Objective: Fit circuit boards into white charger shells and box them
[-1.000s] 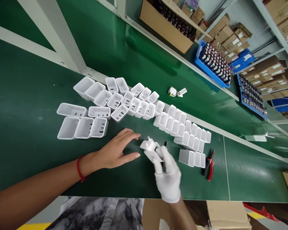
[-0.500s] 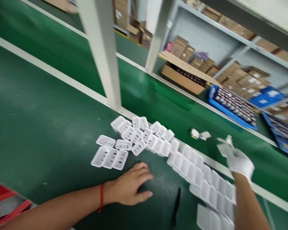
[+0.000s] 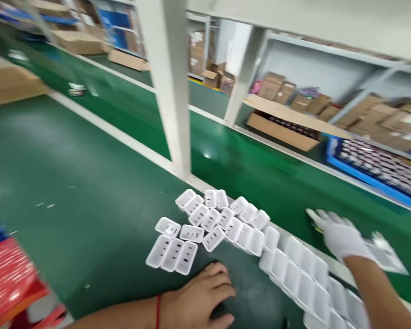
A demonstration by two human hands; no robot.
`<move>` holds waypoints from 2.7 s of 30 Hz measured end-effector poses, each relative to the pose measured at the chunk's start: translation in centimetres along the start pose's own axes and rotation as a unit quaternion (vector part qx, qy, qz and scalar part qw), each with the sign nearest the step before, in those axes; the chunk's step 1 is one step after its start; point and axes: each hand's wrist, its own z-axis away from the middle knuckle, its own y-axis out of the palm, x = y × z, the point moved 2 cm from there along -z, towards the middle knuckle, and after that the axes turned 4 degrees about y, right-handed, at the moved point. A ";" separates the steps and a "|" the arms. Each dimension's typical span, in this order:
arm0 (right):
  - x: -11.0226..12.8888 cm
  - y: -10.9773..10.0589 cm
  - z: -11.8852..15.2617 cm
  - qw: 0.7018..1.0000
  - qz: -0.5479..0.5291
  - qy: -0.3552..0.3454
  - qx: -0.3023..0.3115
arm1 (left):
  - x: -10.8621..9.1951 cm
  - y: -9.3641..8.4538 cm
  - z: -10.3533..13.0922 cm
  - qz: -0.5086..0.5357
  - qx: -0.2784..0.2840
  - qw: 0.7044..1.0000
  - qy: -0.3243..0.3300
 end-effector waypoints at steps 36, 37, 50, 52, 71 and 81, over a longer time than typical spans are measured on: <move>6.9 -0.6 30.9 0.855 -0.442 0.125 0.242 | -2.8 -10.6 4.2 -0.424 -0.038 0.902 -0.069; 7.0 -0.4 31.0 0.868 -0.426 0.128 0.220 | -2.6 -10.5 4.5 -0.435 -0.041 0.898 -0.060; 6.7 -2.2 31.3 0.912 -0.393 0.075 0.095 | -6.5 -3.2 1.7 -0.269 0.065 0.957 0.088; 6.4 -2.5 31.5 0.894 -0.430 0.110 0.065 | -6.7 -3.2 1.4 -0.226 0.113 0.965 0.070; 9.1 -4.7 29.8 0.963 -0.230 -0.072 0.119 | -3.0 -0.9 -1.4 0.015 0.087 0.996 0.021; 12.4 -5.2 26.8 0.952 0.023 -0.270 0.141 | -1.6 -0.2 -0.5 -0.044 0.026 0.995 0.080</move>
